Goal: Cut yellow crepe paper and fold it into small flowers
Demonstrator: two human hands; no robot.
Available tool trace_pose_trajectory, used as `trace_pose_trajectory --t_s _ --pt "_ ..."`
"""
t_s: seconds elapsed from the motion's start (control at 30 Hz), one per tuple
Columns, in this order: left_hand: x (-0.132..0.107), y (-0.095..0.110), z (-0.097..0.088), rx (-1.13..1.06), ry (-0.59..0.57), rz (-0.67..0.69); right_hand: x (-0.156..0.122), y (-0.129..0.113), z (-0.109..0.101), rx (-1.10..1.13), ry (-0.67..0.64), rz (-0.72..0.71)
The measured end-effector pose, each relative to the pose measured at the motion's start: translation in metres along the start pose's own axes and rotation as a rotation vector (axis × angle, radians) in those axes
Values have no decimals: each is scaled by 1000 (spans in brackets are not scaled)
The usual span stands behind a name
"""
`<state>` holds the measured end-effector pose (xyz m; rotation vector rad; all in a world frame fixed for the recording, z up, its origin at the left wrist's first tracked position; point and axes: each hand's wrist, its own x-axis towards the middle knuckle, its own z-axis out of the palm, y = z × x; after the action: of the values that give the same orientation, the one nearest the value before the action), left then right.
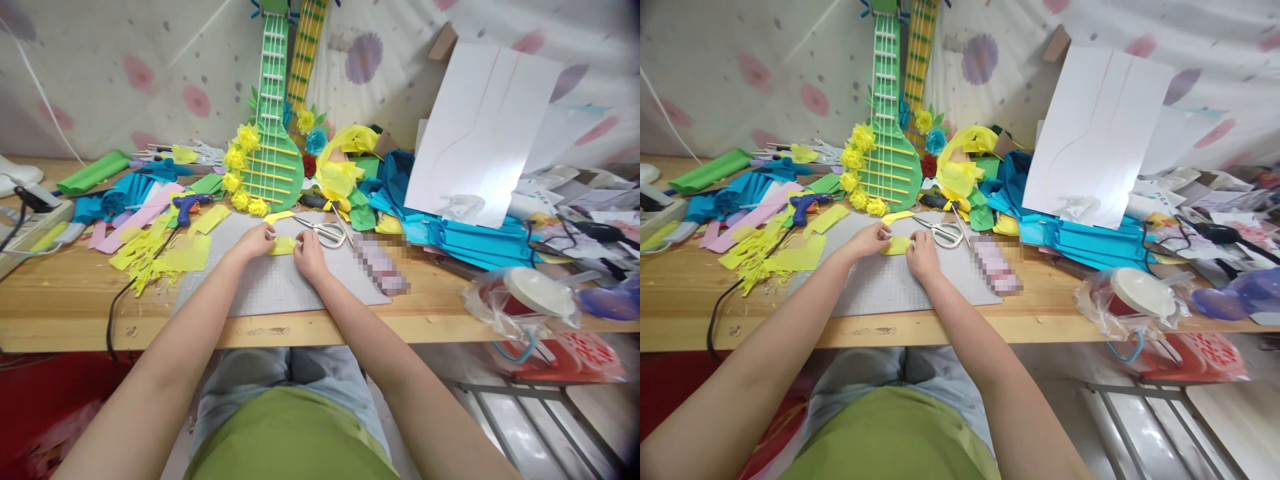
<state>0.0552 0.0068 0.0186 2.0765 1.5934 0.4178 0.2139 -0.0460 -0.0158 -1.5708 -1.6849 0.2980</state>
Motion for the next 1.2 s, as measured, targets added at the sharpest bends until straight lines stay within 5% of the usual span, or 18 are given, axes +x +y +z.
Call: trace_pose_trajectory --t_s 0.13,0.33,0.5,0.77,1.03,1.2 --pt "-4 7 -1 -105 49 -35 0 1 -6 49 87 -35" --pt "-18 21 28 -464 518 -167 -5 -12 -13 -53 49 -300" --pt "-30 33 53 -581 566 -166 -9 -23 -9 -218 -92 -400" --pt "-37 37 56 -588 574 -134 -5 -23 -6 -259 -59 -255" --pt "-37 -3 30 -274 598 35 1 -5 -15 50 86 -240" --pt "-39 -12 19 -226 491 78 4 0 -14 237 124 -138"
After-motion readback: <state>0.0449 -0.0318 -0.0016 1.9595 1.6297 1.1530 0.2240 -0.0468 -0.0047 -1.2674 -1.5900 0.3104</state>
